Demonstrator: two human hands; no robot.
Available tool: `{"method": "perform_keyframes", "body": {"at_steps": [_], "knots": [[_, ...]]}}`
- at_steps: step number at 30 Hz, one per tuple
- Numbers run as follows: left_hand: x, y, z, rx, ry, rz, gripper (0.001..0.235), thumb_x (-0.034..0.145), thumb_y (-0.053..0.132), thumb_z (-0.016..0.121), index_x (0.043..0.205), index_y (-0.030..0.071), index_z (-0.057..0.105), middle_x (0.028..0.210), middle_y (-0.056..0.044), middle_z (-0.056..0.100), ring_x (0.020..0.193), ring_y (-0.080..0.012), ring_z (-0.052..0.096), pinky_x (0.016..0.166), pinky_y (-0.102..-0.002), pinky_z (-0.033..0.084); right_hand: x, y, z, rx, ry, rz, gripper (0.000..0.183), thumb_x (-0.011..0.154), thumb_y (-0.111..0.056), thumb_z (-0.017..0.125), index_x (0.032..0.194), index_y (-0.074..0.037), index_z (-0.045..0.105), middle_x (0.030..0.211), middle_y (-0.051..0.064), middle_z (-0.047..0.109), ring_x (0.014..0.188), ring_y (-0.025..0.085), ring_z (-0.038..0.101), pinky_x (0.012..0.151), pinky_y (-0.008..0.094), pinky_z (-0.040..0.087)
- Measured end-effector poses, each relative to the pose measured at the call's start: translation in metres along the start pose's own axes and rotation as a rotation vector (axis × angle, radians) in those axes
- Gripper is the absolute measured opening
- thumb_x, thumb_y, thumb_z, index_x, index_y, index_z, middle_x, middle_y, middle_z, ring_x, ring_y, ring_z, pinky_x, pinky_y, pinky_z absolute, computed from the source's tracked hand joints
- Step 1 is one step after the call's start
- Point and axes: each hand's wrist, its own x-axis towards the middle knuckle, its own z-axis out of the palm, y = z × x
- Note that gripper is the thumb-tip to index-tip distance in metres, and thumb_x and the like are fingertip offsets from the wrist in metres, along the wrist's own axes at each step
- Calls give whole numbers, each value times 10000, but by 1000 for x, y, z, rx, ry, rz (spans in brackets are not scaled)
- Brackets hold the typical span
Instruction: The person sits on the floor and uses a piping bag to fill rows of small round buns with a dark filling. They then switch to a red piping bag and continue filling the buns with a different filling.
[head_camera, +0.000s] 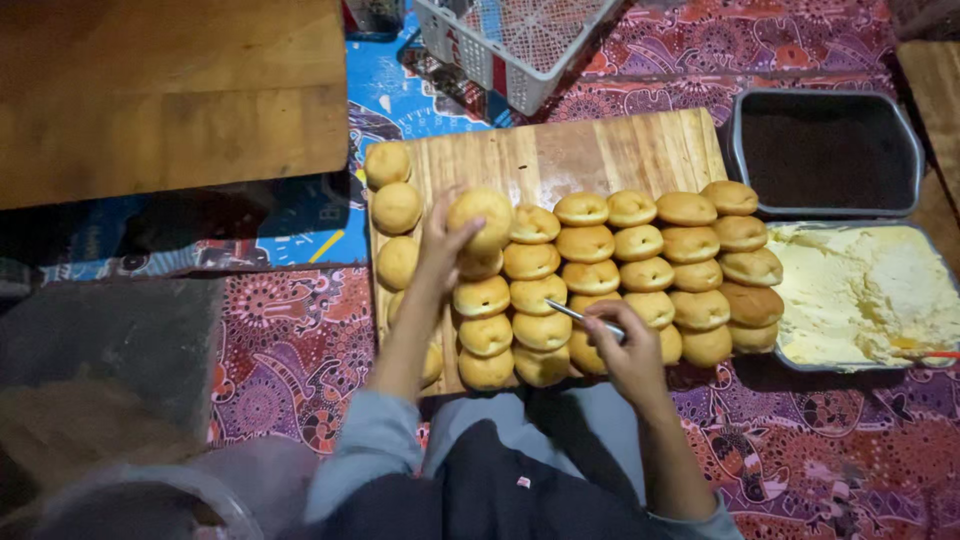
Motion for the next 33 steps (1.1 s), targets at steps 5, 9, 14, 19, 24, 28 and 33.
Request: {"method": "perform_keyframes", "body": {"at_steps": [5,9,14,19,24,28,33], "knots": [[-109,22,29,-509,27,-153,487,896,191,745,1320,146,510,1189,-105,608,1052,-227,645,869,-393,592,-30,-27,29,134,15,-85,122,990,-113,675,1052,-10,698,771,1,633,649,38,538,564,196,436],[-164,29,44,-610,24,-97,469,927,213,754,1323,141,513,1192,-85,617,1074,-215,645,883,-392,591,-55,-49,31,-131,98,-465,93,992,-93,683,1011,-1,686,834,42,689,677,91,602,611,242,477],[-213,30,51,-469,60,-104,506,888,175,764,1337,15,592,1143,-125,694,974,-202,695,856,-371,601,-85,-56,33,-326,141,-601,125,951,-108,686,872,-25,638,663,88,623,505,202,592,506,327,463],[-248,18,68,-140,33,-40,364,882,79,801,1210,-37,697,1082,-104,726,945,-163,695,865,-322,588,-101,-40,44,-457,43,-717,170,953,-95,658,803,-36,605,600,113,575,489,282,582,495,409,448],[-259,7,72,-225,55,-121,304,938,109,726,1212,-17,692,1096,-81,739,955,-128,703,868,-293,583,-98,-14,37,-282,-57,-559,186,975,-131,650,809,-50,629,640,106,621,534,262,628,514,380,491],[-255,1,67,-378,39,-225,315,1010,219,644,1192,-34,691,1068,-112,749,903,-168,722,819,-321,598,-86,-1,29,-69,-206,-340,218,988,-134,671,796,-33,653,666,82,666,572,209,640,513,339,502],[-259,-24,96,-387,339,-112,331,1023,187,621,1220,-66,702,1143,-97,749,996,-144,716,895,-294,584,-87,12,42,-380,236,-730,245,973,-117,702,752,-17,670,624,71,609,512,164,556,508,345,433]]}}
